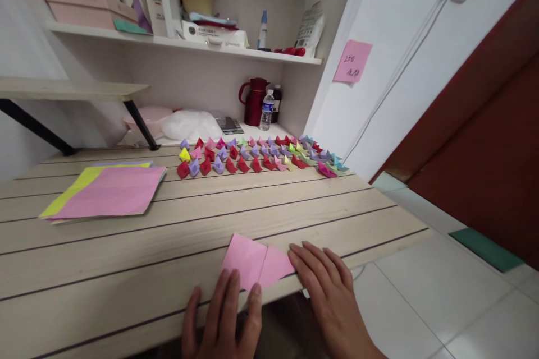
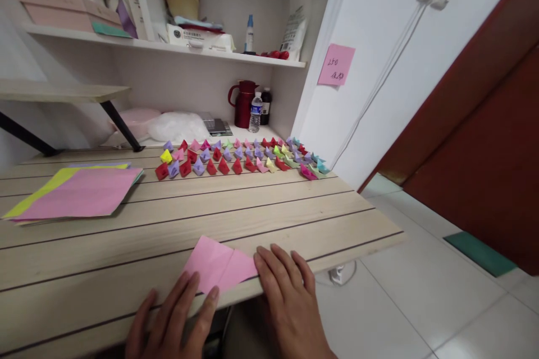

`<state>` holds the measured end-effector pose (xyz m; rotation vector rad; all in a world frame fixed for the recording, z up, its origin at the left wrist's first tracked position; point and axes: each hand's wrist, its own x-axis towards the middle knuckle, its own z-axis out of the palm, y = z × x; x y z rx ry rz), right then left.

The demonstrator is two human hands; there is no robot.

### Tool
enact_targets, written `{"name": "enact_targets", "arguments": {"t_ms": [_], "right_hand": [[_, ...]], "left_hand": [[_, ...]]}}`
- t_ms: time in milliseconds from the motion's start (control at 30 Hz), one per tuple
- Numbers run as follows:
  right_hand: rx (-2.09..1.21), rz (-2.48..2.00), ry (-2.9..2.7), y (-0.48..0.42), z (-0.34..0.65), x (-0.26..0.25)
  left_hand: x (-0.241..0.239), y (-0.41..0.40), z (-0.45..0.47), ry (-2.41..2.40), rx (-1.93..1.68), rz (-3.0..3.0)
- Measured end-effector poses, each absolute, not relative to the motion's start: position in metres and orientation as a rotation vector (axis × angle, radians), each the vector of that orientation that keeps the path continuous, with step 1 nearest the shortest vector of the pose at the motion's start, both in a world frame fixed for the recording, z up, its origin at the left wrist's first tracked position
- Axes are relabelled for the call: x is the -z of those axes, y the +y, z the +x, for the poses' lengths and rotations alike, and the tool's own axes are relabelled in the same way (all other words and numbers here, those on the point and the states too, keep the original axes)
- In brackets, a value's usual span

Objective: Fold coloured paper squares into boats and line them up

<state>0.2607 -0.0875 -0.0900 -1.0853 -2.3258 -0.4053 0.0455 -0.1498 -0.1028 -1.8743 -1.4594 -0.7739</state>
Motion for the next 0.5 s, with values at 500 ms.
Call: {"name": "enact_targets", "arguments": {"t_ms": [500], "right_hand": [[-0.206, -0.781, -2.194, -0.088, 0.261, 0.059]], "left_hand": [[0.102, -0.149, 0.05, -1.368, 1.171, -1.939]]}}
